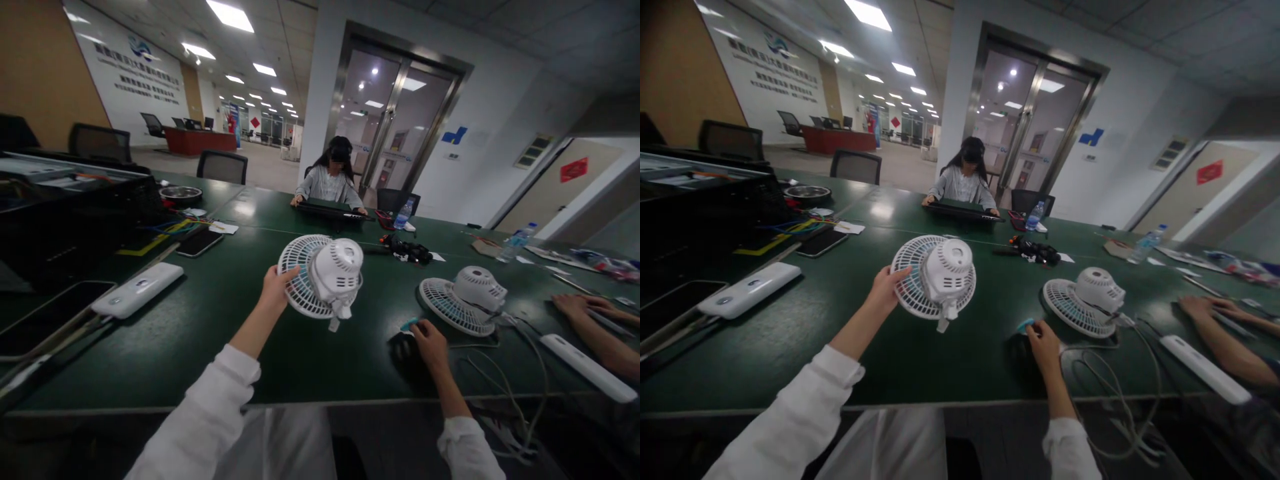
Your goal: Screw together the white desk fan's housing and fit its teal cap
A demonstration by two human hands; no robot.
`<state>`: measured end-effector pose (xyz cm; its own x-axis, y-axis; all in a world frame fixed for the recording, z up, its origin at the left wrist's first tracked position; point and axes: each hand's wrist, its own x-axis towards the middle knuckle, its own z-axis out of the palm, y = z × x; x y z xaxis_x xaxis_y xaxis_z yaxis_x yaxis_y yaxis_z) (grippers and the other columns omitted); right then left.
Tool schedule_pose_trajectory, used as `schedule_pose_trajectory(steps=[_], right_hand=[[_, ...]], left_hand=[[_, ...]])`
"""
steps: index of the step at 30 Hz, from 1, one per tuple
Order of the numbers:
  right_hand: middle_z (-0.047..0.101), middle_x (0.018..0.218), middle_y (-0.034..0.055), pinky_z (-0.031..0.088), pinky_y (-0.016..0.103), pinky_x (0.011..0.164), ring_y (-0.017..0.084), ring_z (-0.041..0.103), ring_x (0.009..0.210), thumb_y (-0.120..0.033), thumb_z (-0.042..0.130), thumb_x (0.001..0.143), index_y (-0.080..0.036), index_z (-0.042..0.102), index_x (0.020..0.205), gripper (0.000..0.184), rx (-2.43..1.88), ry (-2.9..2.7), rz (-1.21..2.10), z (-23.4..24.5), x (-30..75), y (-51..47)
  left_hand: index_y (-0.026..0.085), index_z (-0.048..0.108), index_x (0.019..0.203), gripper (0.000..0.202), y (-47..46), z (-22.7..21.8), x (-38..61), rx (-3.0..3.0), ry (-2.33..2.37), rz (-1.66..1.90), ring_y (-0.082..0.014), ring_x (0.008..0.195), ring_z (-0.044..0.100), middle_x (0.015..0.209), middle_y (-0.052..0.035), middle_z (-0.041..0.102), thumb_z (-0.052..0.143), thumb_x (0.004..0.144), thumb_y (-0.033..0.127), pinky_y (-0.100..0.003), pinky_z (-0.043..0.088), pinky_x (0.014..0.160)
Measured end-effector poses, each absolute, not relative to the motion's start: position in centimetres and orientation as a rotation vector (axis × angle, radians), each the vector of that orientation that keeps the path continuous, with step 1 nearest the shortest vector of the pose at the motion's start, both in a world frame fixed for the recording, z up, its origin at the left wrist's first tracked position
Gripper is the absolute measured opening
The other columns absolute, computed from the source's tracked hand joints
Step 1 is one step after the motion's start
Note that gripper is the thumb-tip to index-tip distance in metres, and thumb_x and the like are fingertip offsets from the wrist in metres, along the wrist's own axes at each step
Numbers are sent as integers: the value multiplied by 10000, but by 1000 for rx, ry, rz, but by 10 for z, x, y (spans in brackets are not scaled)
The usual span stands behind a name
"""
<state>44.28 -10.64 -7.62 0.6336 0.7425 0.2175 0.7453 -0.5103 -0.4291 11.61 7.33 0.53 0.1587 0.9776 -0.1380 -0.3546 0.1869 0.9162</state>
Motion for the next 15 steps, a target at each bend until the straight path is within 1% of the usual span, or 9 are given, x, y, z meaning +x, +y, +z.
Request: schedule_pose_trajectory(steps=[3, 4, 5, 8, 10, 12, 14, 15], right_hand=[[573, 1121, 70, 498, 397, 794, 186, 583, 942, -326, 526, 876, -162, 542, 1121, 295, -2429, -1377, 58, -67, 425, -89], [572, 1124, 71, 498, 398, 795, 186, 582, 943, -327, 526, 876, -163, 541, 1123, 297, -2448, -1440, 79, -65, 418, -80], [572, 1124, 71, 499, 397, 793, 186, 582, 941, -328, 526, 876, -163, 540, 1124, 298, -2468, -1496, 99, -63, 410, -71], [574, 1117, 70, 502, 390, 783, 183, 586, 931, -329, 526, 876, -164, 540, 1124, 298, -2531, -1610, 128, -59, 390, -45], [577, 1111, 69, 503, 387, 779, 181, 587, 925, -334, 524, 877, -164, 541, 1122, 298, -2567, -1641, 107, -57, 384, -36], [575, 1116, 70, 502, 390, 784, 182, 586, 930, -338, 520, 879, -163, 540, 1123, 301, -2613, -1619, 41, -54, 386, -36], [564, 1140, 75, 495, 402, 801, 191, 578, 956, -337, 521, 878, -164, 534, 1135, 310, -2680, -1537, -62, -53, 397, -44], [557, 1153, 78, 491, 411, 811, 197, 572, 973, -334, 523, 877, -164, 530, 1142, 315, -2721, -1480, -117, -54, 403, -50]], left_hand=[[118, 569, 981, 167, 67, -13, 59, 740, 960, 1124, -114, 694, 612, 875, -25, 624, 540, 872, 242, -272, 537, 618], [108, 574, 922, 109, 64, -18, 45, 716, 968, 1119, -105, 635, 610, 799, -13, 630, 565, 850, 190, -257, 535, 593], [97, 574, 862, 77, 62, -23, 32, 702, 975, 1116, -107, 584, 611, 731, -14, 637, 609, 799, 122, -250, 536, 579], [89, 577, 762, 159, 59, -35, 8, 737, 997, 1069, -144, 522, 627, 628, -34, 650, 684, 659, 33, -272, 545, 561], [86, 591, 739, 180, 59, -40, -1, 815, 1022, 1023, -174, 525, 636, 615, -54, 656, 717, 614, 56, -307, 546, 566], [88, 607, 735, 209, 61, -44, -9, 924, 1071, 1001, -205, 558, 645, 623, -62, 660, 750, 587, 124, -347, 542, 593], [100, 619, 742, 267, 62, -46, -15, 1054, 1149, 1024, -257, 657, 657, 665, -67, 666, 779, 551, 196, -413, 532, 678], [110, 621, 756, 299, 62, -47, -17, 1120, 1197, 1058, -292, 750, 655, 718, -74, 670, 786, 529, 212, -457, 512, 752]])
